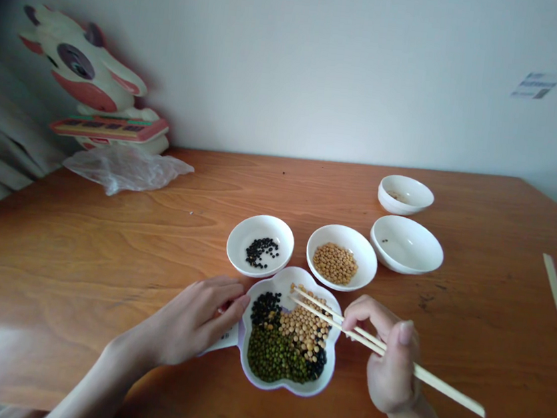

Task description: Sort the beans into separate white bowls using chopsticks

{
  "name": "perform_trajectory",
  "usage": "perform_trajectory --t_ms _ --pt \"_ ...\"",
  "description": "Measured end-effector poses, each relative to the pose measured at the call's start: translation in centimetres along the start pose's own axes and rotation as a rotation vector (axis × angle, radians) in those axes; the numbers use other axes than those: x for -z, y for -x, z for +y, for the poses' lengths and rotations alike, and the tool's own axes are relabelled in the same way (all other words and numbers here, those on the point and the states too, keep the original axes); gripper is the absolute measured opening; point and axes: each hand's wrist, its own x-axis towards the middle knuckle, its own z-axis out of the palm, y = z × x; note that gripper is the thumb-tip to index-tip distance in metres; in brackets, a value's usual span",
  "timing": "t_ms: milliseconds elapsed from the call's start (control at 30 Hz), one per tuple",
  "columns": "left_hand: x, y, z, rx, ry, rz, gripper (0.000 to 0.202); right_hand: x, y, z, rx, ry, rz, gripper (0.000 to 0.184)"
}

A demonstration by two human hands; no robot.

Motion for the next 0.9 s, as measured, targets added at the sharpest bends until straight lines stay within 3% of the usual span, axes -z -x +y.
perform_trajectory --t_ms 333,600,900 --pt "0.03 -0.09 0.05 -0.001 0.005 -0.001 0.049 -0.31 0.07 -0.21 -0.030 -0.001 0.047 0.083" --pt "0.04 -0.06 0.12 0.012 0.002 -0.006 0.049 -0.50 -0.03 -0.17 -0.005 0.022 0.001 0.088" --pt "-0.04 0.13 0.03 0.017 0.003 -0.030 0.049 -0.63 0.10 -0.21 0.012 0.026 0.015 0.078"
